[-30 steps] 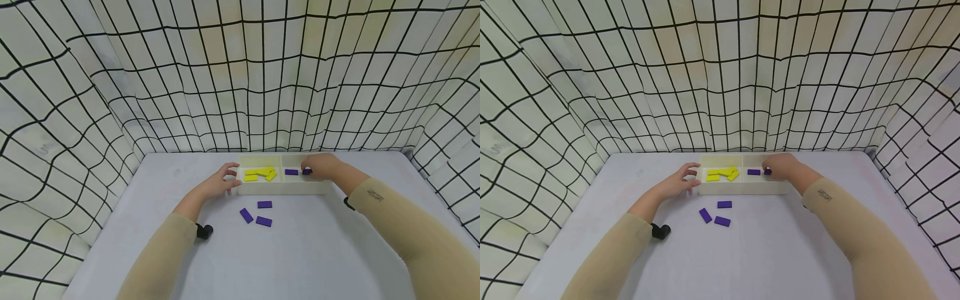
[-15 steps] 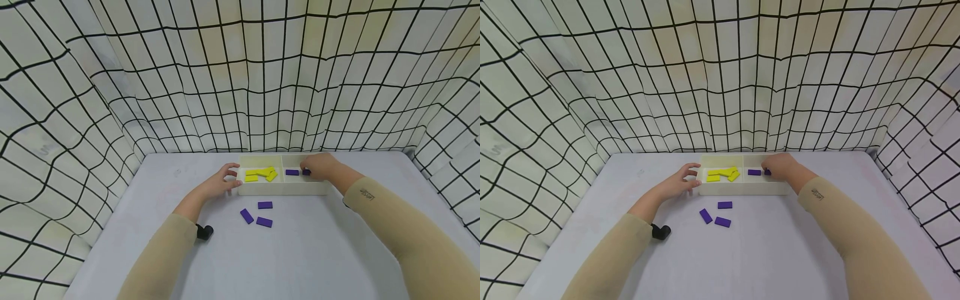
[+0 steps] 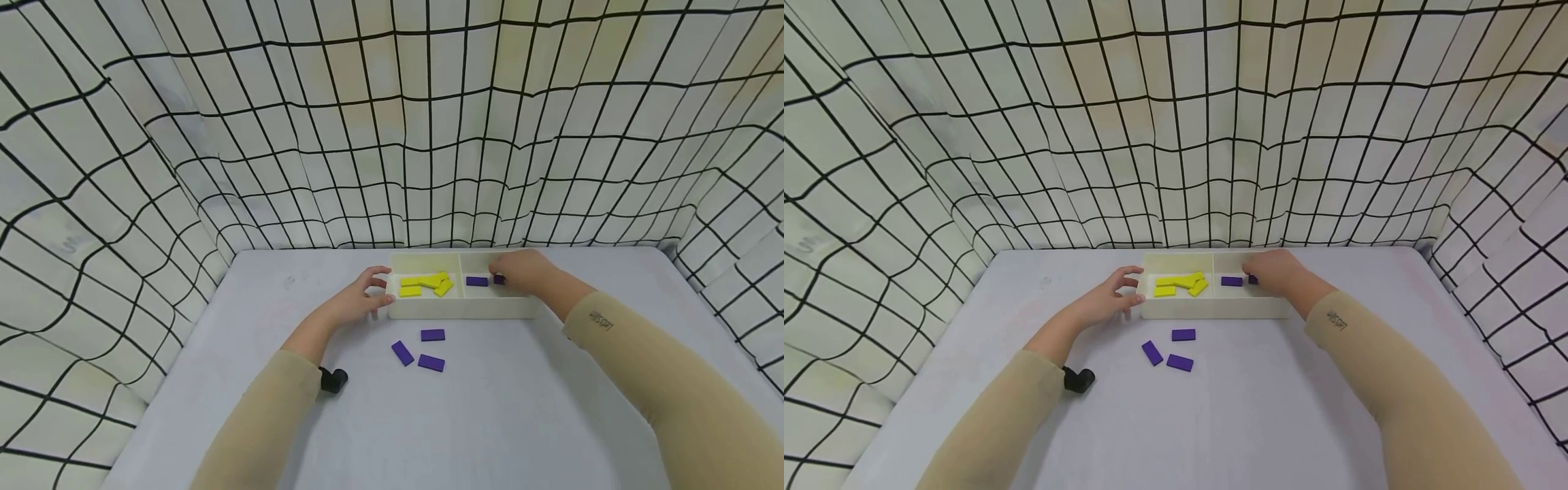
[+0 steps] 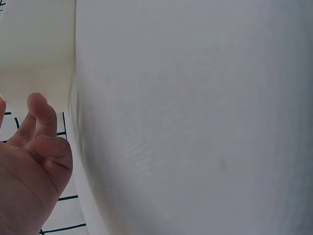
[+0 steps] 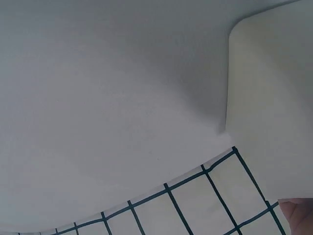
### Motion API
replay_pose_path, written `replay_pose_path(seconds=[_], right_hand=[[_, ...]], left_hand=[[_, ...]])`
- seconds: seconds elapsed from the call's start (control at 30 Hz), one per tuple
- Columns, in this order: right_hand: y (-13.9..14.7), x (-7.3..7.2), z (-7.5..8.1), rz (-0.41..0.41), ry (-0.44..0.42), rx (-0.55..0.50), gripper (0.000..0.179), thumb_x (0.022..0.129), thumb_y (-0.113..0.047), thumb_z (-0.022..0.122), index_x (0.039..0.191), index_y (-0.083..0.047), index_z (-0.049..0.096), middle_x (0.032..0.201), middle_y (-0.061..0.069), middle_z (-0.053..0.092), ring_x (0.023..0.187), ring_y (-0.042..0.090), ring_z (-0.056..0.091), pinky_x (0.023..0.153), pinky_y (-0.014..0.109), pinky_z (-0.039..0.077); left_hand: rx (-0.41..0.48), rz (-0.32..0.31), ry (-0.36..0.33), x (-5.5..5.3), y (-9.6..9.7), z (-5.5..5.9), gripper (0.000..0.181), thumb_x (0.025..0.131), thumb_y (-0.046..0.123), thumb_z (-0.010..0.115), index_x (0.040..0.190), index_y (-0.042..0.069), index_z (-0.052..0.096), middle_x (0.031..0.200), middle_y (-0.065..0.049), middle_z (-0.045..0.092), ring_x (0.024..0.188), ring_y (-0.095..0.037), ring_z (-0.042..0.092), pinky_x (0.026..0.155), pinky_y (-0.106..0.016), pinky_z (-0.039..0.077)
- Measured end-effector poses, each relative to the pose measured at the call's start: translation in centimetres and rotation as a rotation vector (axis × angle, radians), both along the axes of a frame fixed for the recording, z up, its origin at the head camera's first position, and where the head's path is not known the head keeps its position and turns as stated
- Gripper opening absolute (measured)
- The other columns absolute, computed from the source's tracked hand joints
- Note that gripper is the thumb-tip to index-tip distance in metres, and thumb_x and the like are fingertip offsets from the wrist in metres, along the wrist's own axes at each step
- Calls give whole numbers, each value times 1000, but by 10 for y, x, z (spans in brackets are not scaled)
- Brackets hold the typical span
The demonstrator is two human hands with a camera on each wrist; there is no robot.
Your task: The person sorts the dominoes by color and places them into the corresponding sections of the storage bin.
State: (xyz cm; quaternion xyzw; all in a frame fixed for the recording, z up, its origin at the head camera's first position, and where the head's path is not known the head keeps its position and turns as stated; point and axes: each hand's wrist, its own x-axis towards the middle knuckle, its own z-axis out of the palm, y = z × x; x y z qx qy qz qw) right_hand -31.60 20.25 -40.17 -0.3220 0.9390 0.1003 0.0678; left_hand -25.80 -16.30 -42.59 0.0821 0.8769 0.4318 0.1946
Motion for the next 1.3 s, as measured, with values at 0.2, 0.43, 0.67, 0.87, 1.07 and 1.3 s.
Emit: replay_pose_path(seconds=[0.2,0.43,0.67,0.87,1.07,1.3], right_hand=[[2,1,3,-37,-19,-36,21,93,-15,69,113,-16,68,104,4,68,90,23,64,83,45,52],[3,5,9,-79,-25,-85,25,93,-21,71,117,-16,69,110,4,69,99,23,65,86,46,51],[10,14,18,-148,-60,-212,30,93,-24,71,122,-15,69,113,6,68,103,24,62,88,46,50],[13,27,25,-138,-45,-281,31,92,-24,73,122,-16,69,104,3,67,94,23,62,82,43,51],[15,40,27,-152,-53,-320,34,92,-28,73,125,-18,68,104,0,68,97,23,62,85,45,50],[13,59,35,-128,-55,-362,33,91,-27,74,123,-19,70,114,3,69,105,26,63,90,48,49]], left_hand=[[-1,-7,5,1,0,1,66,96,40,65,149,40,26,146,-4,43,86,-23,61,85,-40,42],[-1,-6,10,3,1,4,68,95,41,65,150,39,25,146,-4,43,88,-23,61,89,-42,41],[-11,-5,16,3,1,5,68,95,42,65,150,38,25,147,-5,43,90,-23,61,92,-43,40],[-15,-13,25,2,1,4,69,95,43,65,151,37,25,147,-5,43,89,-23,60,91,-43,40],[-17,-10,26,0,0,1,69,96,42,65,151,36,24,148,-5,42,90,-23,60,93,-44,39],[-17,-19,38,0,0,1,68,96,40,64,151,36,25,147,-6,43,88,-23,61,93,-45,39]])
